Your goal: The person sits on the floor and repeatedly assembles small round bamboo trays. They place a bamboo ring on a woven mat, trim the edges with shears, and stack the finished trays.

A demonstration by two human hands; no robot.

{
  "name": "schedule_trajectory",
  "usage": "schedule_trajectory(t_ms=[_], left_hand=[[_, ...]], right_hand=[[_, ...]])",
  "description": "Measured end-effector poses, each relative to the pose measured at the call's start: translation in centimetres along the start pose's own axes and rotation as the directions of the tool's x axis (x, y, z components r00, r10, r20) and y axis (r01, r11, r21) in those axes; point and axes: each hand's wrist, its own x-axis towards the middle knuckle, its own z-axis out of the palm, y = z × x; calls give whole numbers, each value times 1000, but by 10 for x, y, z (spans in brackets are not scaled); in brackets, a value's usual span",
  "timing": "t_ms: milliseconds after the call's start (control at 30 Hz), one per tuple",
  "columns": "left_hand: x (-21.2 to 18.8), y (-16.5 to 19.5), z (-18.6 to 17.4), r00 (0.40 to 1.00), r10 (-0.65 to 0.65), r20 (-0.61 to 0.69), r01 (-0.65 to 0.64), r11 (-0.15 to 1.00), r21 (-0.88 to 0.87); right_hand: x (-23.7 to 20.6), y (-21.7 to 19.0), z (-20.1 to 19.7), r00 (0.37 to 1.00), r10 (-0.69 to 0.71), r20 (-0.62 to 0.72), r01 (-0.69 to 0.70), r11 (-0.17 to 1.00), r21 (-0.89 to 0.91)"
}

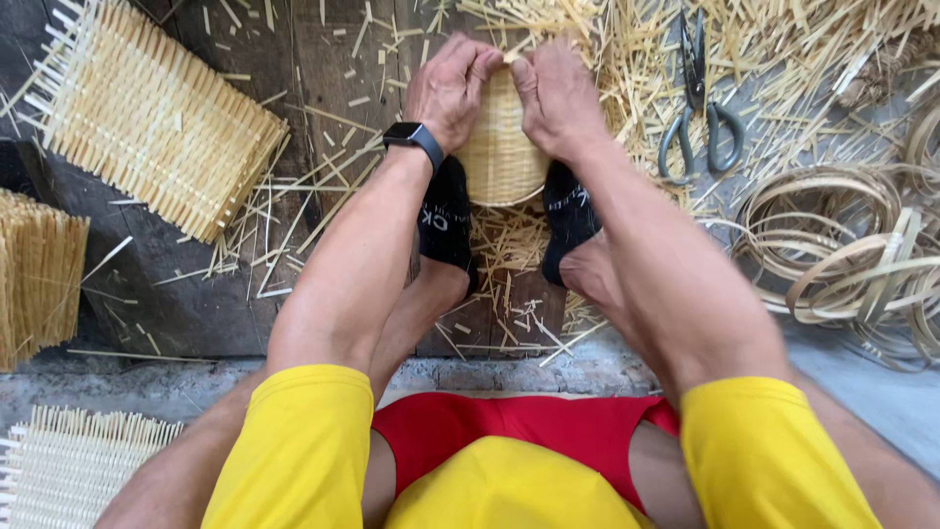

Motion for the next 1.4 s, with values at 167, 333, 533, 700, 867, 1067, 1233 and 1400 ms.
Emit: schedule_trajectory(t_ms=[167,333,533,700,867,1067,1233,1400], left_hand=[[16,-5,5,960,-270,70,277,953,-122],[13,-4,3,938,-333,94,346,902,-258],[-4,22,-20,954,-174,243,241,928,-283],[-51,63,-20,952,304,20,-302,934,190],[-112,67,9,898,404,176,-432,731,529],[-140,50,-2,963,185,195,-254,864,435],[-101,62,50,962,44,-269,96,870,484],[-82,57,76,941,-56,-334,199,891,409]], right_hand=[[30,21,22,969,135,208,-185,951,246],[22,34,25,999,-11,49,-12,896,443],[-36,70,-126,962,192,194,-178,980,-89],[-131,98,-245,928,303,216,-149,833,-532],[-150,151,-183,798,474,371,-398,878,-266],[-117,226,-49,949,283,-141,-302,943,-141],[-109,241,-22,797,604,31,-605,795,54],[-115,248,-31,747,542,385,-656,506,560]])
